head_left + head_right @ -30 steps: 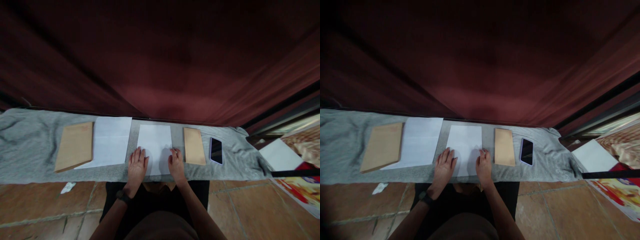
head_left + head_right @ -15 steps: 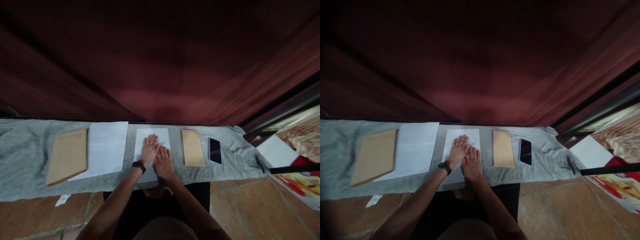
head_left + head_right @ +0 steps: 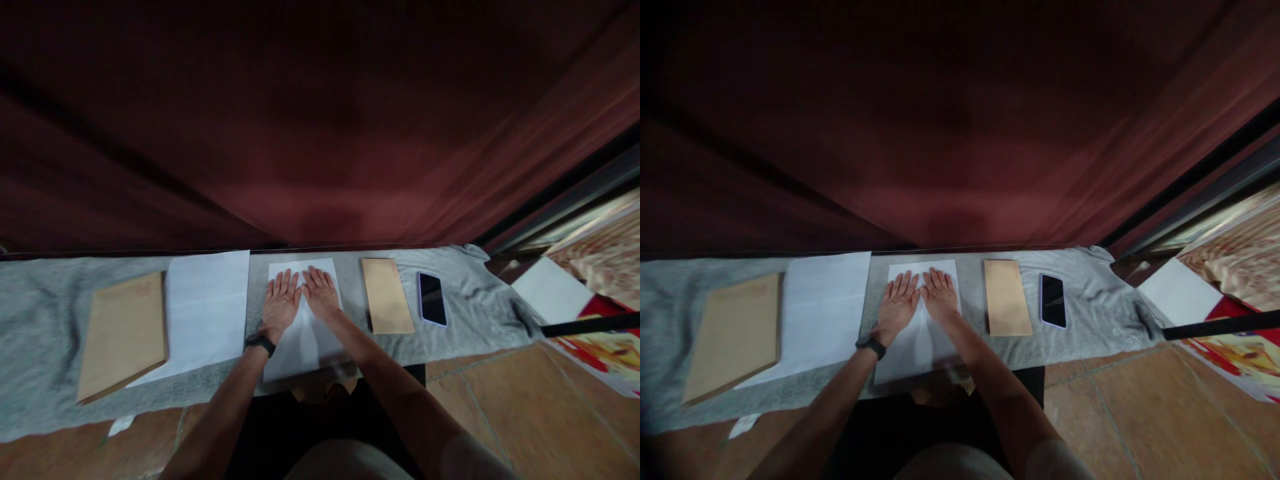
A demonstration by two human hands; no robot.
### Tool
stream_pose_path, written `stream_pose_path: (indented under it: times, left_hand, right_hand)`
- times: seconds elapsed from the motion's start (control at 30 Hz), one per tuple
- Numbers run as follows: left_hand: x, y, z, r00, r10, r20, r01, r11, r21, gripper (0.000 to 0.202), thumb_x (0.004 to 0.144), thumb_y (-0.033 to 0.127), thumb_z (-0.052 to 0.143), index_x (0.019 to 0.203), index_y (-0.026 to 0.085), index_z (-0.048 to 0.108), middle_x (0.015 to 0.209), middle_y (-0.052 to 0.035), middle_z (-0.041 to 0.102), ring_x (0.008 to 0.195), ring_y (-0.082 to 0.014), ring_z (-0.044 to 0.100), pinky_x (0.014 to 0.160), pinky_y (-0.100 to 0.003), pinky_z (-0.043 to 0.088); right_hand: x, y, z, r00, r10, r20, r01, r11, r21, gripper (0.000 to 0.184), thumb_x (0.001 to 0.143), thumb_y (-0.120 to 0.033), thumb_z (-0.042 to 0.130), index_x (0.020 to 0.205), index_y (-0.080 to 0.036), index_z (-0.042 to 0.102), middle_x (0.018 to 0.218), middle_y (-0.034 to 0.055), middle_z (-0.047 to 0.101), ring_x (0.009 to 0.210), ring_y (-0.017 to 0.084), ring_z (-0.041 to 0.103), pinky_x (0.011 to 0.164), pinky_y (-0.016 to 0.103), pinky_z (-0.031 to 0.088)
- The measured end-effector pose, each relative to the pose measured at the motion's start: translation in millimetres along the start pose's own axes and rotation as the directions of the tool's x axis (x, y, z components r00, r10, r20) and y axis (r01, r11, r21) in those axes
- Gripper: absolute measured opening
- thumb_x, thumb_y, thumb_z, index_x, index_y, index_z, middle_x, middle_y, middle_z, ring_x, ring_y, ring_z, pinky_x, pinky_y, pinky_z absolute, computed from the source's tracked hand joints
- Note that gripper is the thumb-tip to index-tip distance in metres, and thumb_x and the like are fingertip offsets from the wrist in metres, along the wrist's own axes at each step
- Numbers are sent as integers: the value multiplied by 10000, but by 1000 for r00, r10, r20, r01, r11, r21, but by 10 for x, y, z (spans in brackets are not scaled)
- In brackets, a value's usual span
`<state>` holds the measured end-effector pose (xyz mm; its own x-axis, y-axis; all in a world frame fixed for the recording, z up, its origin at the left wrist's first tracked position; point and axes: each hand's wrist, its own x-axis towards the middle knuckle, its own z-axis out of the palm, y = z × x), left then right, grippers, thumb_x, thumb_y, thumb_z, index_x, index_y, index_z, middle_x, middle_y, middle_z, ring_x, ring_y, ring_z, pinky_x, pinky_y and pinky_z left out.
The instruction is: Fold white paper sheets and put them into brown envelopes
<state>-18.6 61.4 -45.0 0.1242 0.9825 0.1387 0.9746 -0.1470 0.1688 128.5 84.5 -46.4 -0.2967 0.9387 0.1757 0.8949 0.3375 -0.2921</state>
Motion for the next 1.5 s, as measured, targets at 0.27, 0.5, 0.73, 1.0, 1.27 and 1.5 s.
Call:
stream_pose_path:
  times: [0.27, 0.5, 0.73, 1.0, 1.27, 1.5]
  left_hand:
    - [-9, -33, 53, 999, 1, -41, -3, 999, -38, 609, 1062, 396, 271, 1608, 149, 379, 1672, -130, 350, 1583, -291, 262, 1284, -518, 222]
    - [-16, -15, 45, 1000, -8, -26, 6, 998, -60, 603, 1051, 356, 289, 1609, 142, 374, 1678, -127, 341, 1591, -288, 236, 1291, -516, 201]
    - [-54, 18, -39, 1000, -5, -31, 2, 997, -80, 609, 1056, 350, 281, 1593, 83, 384, 1678, -163, 332, 1588, -293, 240, 1296, -506, 198]
    - [-859, 382, -17, 985, 159, -61, -167, 974, -152, 576, 1061, 340, 286, 1580, 130, 420, 1638, -134, 423, 1567, -266, 308, 1280, -516, 279]
    - [-1316, 256, -116, 993, 62, -97, -69, 995, -73, 647, 1060, 463, 328, 1569, 74, 417, 1620, -190, 429, 1543, -308, 354, 1270, -524, 277]
    - [-1568, 173, -209, 991, -25, -129, 11, 995, -102, 674, 1052, 488, 349, 1600, 95, 369, 1625, -206, 411, 1523, -349, 383, 1246, -575, 299]
  right_hand:
    - [254, 426, -98, 989, 142, -44, -144, 988, -54, 527, 1102, -370, 381, 1579, -153, 438, 1641, 130, 409, 1527, 269, 386, 1273, 490, 249]
    - [-318, 165, -187, 992, 115, -61, -118, 992, -50, 567, 1107, -360, 335, 1593, -75, 384, 1662, 161, 361, 1547, 276, 347, 1273, 482, 262]
    - [-1134, -195, -83, 998, -40, -40, 40, 999, 10, 602, 1085, -440, 402, 1589, -111, 404, 1654, 125, 392, 1540, 272, 357, 1293, 492, 214]
    - [-1141, -173, -97, 998, -56, -3, 56, 998, -15, 583, 1064, -304, 420, 1609, -106, 360, 1680, 125, 327, 1568, 279, 298, 1292, 498, 190]
    - [-1219, -91, -180, 1000, -6, -30, 6, 1000, -22, 547, 1092, -366, 396, 1591, -142, 411, 1666, 111, 366, 1542, 285, 354, 1275, 508, 243]
    - [-1432, 156, -315, 999, 19, -40, -20, 999, -32, 543, 1083, -365, 427, 1592, -174, 418, 1652, 119, 396, 1505, 304, 413, 1250, 531, 290]
